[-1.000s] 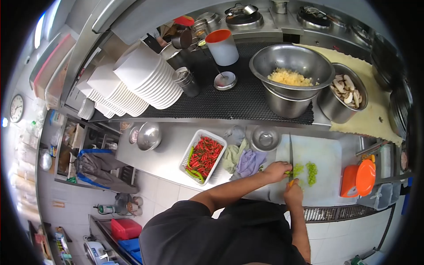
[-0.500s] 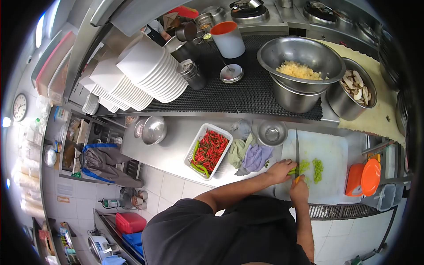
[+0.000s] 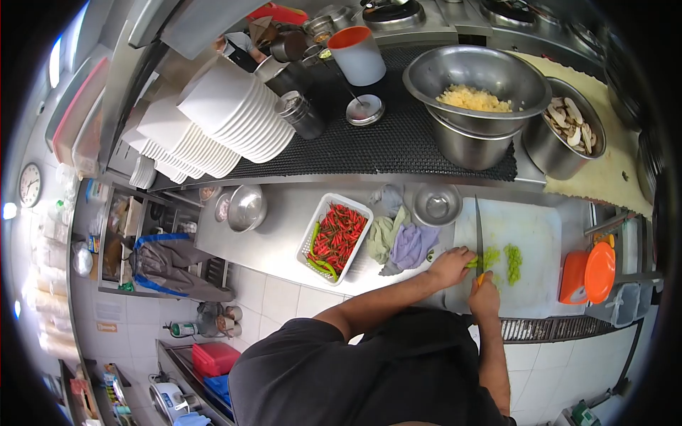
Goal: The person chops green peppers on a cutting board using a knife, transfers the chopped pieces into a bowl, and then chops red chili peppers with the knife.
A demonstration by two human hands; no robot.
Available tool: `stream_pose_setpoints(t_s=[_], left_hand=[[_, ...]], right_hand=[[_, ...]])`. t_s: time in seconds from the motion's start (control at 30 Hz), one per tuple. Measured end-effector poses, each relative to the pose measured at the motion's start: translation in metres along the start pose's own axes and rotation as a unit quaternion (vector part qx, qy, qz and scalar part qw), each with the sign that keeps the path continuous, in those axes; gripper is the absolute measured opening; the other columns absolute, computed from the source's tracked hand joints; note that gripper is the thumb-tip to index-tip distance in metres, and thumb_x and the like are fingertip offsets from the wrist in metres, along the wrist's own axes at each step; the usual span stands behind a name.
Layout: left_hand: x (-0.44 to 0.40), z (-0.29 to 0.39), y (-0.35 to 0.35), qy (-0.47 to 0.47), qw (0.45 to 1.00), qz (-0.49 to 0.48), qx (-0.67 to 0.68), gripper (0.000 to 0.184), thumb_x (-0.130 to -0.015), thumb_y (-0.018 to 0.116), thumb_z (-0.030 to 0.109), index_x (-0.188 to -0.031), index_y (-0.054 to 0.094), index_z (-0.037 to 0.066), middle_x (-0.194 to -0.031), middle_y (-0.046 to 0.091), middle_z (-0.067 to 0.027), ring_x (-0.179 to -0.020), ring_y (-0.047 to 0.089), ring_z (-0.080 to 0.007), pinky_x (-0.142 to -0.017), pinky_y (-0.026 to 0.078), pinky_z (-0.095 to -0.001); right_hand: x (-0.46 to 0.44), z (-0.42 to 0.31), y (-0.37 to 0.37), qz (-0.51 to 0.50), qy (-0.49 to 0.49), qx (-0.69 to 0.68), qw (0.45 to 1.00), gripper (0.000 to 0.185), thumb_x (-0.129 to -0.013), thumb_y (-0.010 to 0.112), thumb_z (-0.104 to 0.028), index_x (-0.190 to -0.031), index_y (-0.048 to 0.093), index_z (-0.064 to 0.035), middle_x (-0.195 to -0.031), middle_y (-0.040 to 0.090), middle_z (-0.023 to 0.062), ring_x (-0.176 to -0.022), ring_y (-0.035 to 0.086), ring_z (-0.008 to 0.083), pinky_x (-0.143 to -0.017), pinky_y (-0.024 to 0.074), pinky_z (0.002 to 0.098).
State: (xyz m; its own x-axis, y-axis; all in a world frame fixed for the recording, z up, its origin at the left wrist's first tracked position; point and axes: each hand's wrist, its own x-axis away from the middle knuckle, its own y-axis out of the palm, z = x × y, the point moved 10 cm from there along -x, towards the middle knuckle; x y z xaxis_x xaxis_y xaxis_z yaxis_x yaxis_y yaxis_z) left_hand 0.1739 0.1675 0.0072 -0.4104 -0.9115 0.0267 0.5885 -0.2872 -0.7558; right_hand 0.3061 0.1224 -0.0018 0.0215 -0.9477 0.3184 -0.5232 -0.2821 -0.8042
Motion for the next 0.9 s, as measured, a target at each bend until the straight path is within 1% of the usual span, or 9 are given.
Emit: stream_pose_setpoints(t_s=[0.1,0.13,0.17,0.2,0.23,0.33,0.43,0.63,0.9], left_hand=[[-0.007,-0.027,0.031,0.005,1.0,-0.011,0.009,0.043,-0.08,0.067,0.009,-0.123,0.065,0.007,-0.118,0.065,-0.0184,-0.111,0.064,-0.0382,-0.097,0.053,-0.047],[-0.012,-0.041,0.047,0.022,1.0,-0.001,-0.011,0.039,-0.08,0.065,0.008,-0.12,0.068,0.006,-0.117,0.067,-0.0187,-0.109,0.065,-0.0384,-0.097,0.054,-0.0473],[-0.009,-0.038,0.042,0.031,0.999,0.016,-0.024,0.039,-0.081,0.064,0.008,-0.119,0.07,0.007,-0.116,0.069,-0.0187,-0.108,0.065,-0.0388,-0.097,0.054,-0.0468],[-0.011,-0.033,0.036,-0.019,0.999,-0.04,-0.014,0.038,-0.082,0.064,0.01,-0.119,0.07,0.006,-0.116,0.069,-0.0179,-0.106,0.066,-0.0389,-0.095,0.054,-0.0467],[-0.007,-0.014,0.013,0.016,1.0,0.019,0.002,0.035,-0.082,0.066,0.01,-0.118,0.069,0.006,-0.114,0.069,-0.0179,-0.102,0.067,-0.039,-0.091,0.055,-0.0472],[-0.011,0.005,-0.008,0.009,1.0,0.014,-0.016,0.031,-0.083,0.073,0.012,-0.113,0.069,0.009,-0.107,0.069,-0.0144,-0.097,0.069,-0.0364,-0.086,0.056,-0.0465],[-0.013,0.005,-0.01,0.015,1.0,0.02,-0.015,0.029,-0.084,0.074,0.013,-0.112,0.069,0.009,-0.107,0.07,-0.0125,-0.096,0.07,-0.0351,-0.085,0.056,-0.0457],[-0.021,0.004,-0.005,0.004,0.998,-0.042,-0.036,0.028,-0.084,0.074,0.013,-0.112,0.068,0.009,-0.108,0.07,-0.0125,-0.097,0.07,-0.0352,-0.085,0.057,-0.0461],[-0.03,0.009,-0.002,0.03,0.997,-0.059,-0.049,0.026,-0.084,0.074,0.013,-0.109,0.068,0.008,-0.106,0.069,-0.0125,-0.097,0.069,-0.0364,-0.085,0.056,-0.0469]], right_hand=[[-0.005,0.009,0.009,-0.014,-0.004,-0.009,1.0,0.04,-0.103,0.053,-0.031,-0.128,0.053,0.0015,-0.102,0.069,0.0306,-0.094,0.068,0.0509,-0.082,0.0528,0.0612],[-0.012,0.017,0.026,0.025,-0.085,0.015,0.996,0.037,-0.104,0.052,-0.031,-0.124,0.057,-0.001,-0.106,0.069,0.0276,-0.096,0.067,0.0498,-0.083,0.0526,0.061],[-0.01,0.01,0.015,-0.018,-0.044,0.02,0.999,0.035,-0.103,0.053,-0.03,-0.123,0.058,-0.0014,-0.106,0.069,0.0261,-0.097,0.067,0.0487,-0.082,0.0533,0.0598],[-0.007,0.01,0.009,-0.013,-0.031,0.021,0.999,0.037,-0.103,0.054,-0.032,-0.123,0.057,-0.001,-0.105,0.07,0.0266,-0.097,0.068,0.0477,-0.083,0.0532,0.0597],[-0.001,-0.001,-0.012,-0.023,0.018,0.034,0.999,0.031,-0.101,0.055,-0.027,-0.121,0.058,-0.0029,-0.101,0.072,0.0253,-0.095,0.07,0.0459,-0.084,0.0548,0.0576],[0.007,-0.003,-0.022,-0.028,0.027,0.029,0.999,0.038,-0.1,0.058,-0.025,-0.126,0.05,0.0022,-0.097,0.072,0.0286,-0.094,0.071,0.0462,-0.083,0.0553,0.0567],[0.014,-0.004,-0.023,-0.033,0.031,0.035,0.998,0.036,-0.1,0.058,-0.025,-0.122,0.051,0.0031,-0.097,0.072,0.0281,-0.095,0.071,0.0461,-0.084,0.0555,0.0558],[0.035,-0.019,-0.046,-0.089,0.048,0.045,0.994,0.034,-0.101,0.056,-0.023,-0.12,0.051,0.0048,-0.098,0.073,0.0273,-0.096,0.071,0.0454,-0.086,0.0553,0.0551],[0.01,-0.015,-0.017,-0.062,0.048,0.043,0.996,0.031,-0.102,0.053,-0.022,-0.119,0.051,0.0039,-0.101,0.073,0.0265,-0.097,0.072,0.045,-0.086,0.0557,0.0544]])
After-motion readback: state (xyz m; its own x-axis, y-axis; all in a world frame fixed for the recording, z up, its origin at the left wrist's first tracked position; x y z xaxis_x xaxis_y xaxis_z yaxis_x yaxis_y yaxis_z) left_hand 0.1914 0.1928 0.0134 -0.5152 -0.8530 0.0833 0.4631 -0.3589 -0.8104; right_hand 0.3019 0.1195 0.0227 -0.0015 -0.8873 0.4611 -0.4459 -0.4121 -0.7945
